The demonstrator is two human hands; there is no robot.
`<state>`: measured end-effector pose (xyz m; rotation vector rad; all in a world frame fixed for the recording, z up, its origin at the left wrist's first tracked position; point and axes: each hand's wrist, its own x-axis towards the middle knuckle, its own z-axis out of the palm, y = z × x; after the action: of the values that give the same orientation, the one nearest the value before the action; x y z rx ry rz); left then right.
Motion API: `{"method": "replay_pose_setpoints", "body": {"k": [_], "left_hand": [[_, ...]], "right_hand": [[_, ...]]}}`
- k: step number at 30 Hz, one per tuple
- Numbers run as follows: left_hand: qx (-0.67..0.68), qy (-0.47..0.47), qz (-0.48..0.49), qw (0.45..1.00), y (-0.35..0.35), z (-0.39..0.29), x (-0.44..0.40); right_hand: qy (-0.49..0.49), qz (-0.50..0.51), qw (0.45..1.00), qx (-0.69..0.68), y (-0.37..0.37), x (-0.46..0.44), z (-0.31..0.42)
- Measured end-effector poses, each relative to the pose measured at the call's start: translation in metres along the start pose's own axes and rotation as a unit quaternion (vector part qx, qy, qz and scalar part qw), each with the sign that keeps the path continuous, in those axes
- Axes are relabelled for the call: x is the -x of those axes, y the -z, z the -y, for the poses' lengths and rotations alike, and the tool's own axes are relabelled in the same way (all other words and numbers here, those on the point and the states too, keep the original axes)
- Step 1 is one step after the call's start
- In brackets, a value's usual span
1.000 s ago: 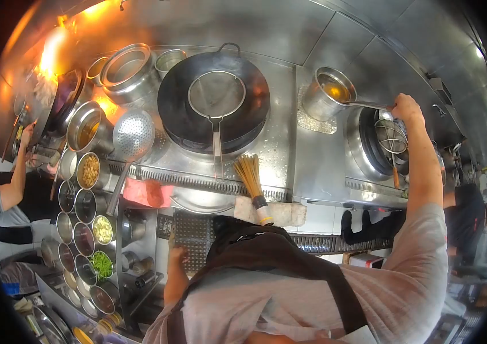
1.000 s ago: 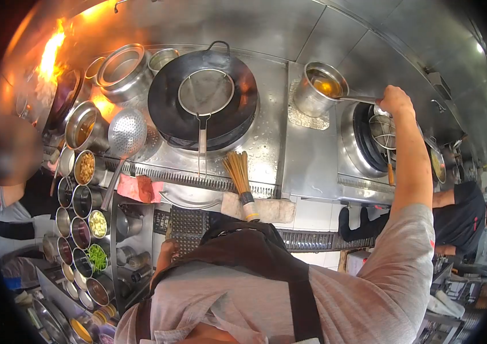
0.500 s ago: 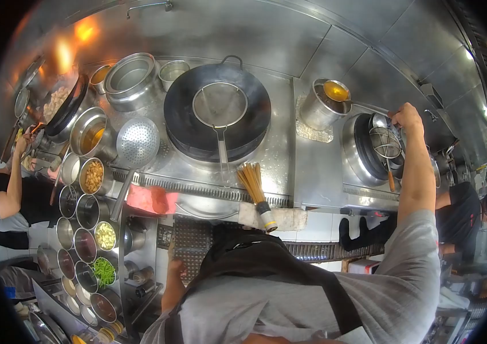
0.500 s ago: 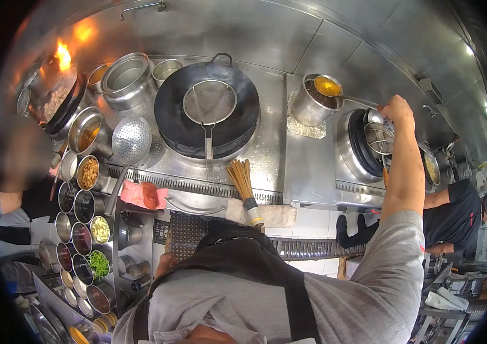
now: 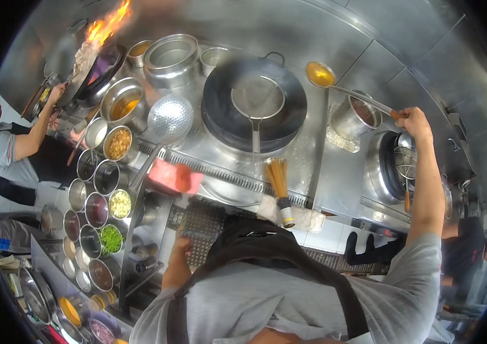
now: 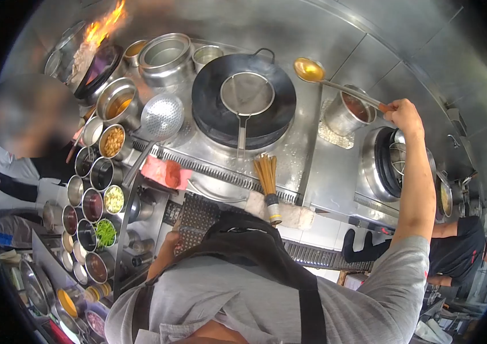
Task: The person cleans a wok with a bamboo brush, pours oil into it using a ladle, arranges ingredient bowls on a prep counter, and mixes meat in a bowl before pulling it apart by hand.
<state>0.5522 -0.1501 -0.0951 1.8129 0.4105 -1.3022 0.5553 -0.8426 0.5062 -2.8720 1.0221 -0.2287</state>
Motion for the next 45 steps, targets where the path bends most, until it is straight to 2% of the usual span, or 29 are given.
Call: {"method": "replay_pose_setpoints", "body": {"k": [1, 3, 4, 5, 6, 7, 8, 10, 11, 12, 14, 15, 19, 21, 26, 32, 34, 35, 36, 38, 39, 41, 43, 44, 45], "left_hand": [[0.000, 0.006, -0.003, 1.000, 0.002, 0.004, 0.005], [0.187, -0.088, 0.033, 0.978, 0.006, 0.012, 0.002], [0.187, -0.085, 0.030, 0.978, 0.003, 0.012, 0.006], [0.180, -0.016, -0.044, 0.983, -0.007, -0.002, 0.022], [0.171, 0.053, -0.118, 0.977, -0.011, -0.008, 0.032], [0.208, 0.029, -0.078, 0.975, -0.008, -0.007, 0.041], [0.207, 0.031, -0.081, 0.975, -0.006, 0.004, 0.040], [0.070, 0.026, -0.040, 0.996, -0.004, 0.023, 0.032], [0.162, 0.067, -0.052, 0.983, -0.010, 0.021, 0.045], [0.160, 0.069, -0.052, 0.983, -0.010, 0.032, 0.039], [0.230, 0.099, -0.082, 0.965, -0.017, 0.057, 0.031], [0.175, 0.078, -0.095, 0.977, -0.025, 0.061, 0.032], [0.129, 0.115, -0.064, 0.983, -0.039, 0.064, 0.023], [0.139, 0.109, -0.060, 0.983, -0.047, 0.056, 0.024], [0.139, 0.068, -0.053, 0.987, -0.066, 0.021, 0.023], [0.156, -0.020, -0.063, 0.986, -0.078, -0.031, 0.018], [0.034, 0.021, -0.065, 0.997, -0.068, -0.038, 0.002], [0.020, -0.048, -0.035, 0.998, -0.066, -0.030, -0.005], [0.019, -0.045, -0.038, 0.998, -0.071, -0.039, 0.012], [0.181, -0.027, -0.097, 0.978, -0.082, -0.051, 0.036], [0.181, -0.028, -0.101, 0.978, -0.081, -0.049, 0.037], [0.177, 0.031, -0.109, 0.978, -0.083, -0.032, 0.041], [0.250, -0.053, 0.033, 0.966, -0.056, 0.045, -0.013], [0.287, -0.085, 0.108, 0.948, -0.050, 0.055, -0.014], [0.160, 0.030, -0.100, 0.982, -0.085, 0.052, 0.005]], "right_hand": [[0.035, -0.002, 0.999, -0.005, -0.007, 0.001, 0.008], [0.058, 0.008, 0.998, 0.008, -0.027, -0.003, 0.026], [0.082, 0.013, 0.996, 0.023, -0.036, -0.005, 0.037], [0.084, 0.015, 0.996, 0.020, -0.042, -0.003, 0.054], [0.127, -0.006, 0.989, 0.076, -0.048, -0.001, 0.072], [0.169, -0.028, 0.976, 0.131, -0.052, -0.001, 0.083], [0.170, -0.026, 0.977, 0.128, -0.054, -0.004, 0.087], [0.253, -0.063, 0.940, 0.222, -0.057, -0.016, 0.090], [0.283, -0.087, 0.912, 0.285, -0.064, -0.031, 0.075], [0.282, -0.085, 0.912, 0.285, -0.060, -0.030, 0.073], [0.291, -0.175, 0.881, 0.328, -0.044, -0.030, 0.067], [0.309, -0.211, 0.863, 0.340, -0.038, -0.035, 0.055], [0.269, -0.212, 0.871, 0.351, -0.004, -0.038, 0.002], [0.199, -0.225, 0.879, 0.370, 0.012, -0.035, -0.024], [0.141, -0.174, 0.881, 0.417, 0.045, -0.028, -0.073], [0.160, -0.125, 0.859, 0.470, 0.002, -0.063, -0.145], [0.176, -0.117, 0.865, 0.456, -0.016, -0.064, -0.155], [0.177, -0.113, 0.866, 0.453, -0.025, -0.065, -0.159], [0.169, -0.106, 0.869, 0.452, -0.032, -0.066, -0.163], [0.160, -0.100, 0.874, 0.447, -0.046, -0.069, -0.171], [0.162, -0.091, 0.880, 0.437, -0.053, -0.071, -0.174], [0.157, -0.084, 0.897, 0.404, -0.065, -0.074, -0.173], [0.155, -0.072, 0.907, 0.386, -0.078, -0.081, -0.174], [0.150, -0.058, 0.914, 0.373, -0.083, -0.085, -0.172], [0.107, -0.015, 0.931, 0.349, -0.082, -0.084, -0.159]]}}
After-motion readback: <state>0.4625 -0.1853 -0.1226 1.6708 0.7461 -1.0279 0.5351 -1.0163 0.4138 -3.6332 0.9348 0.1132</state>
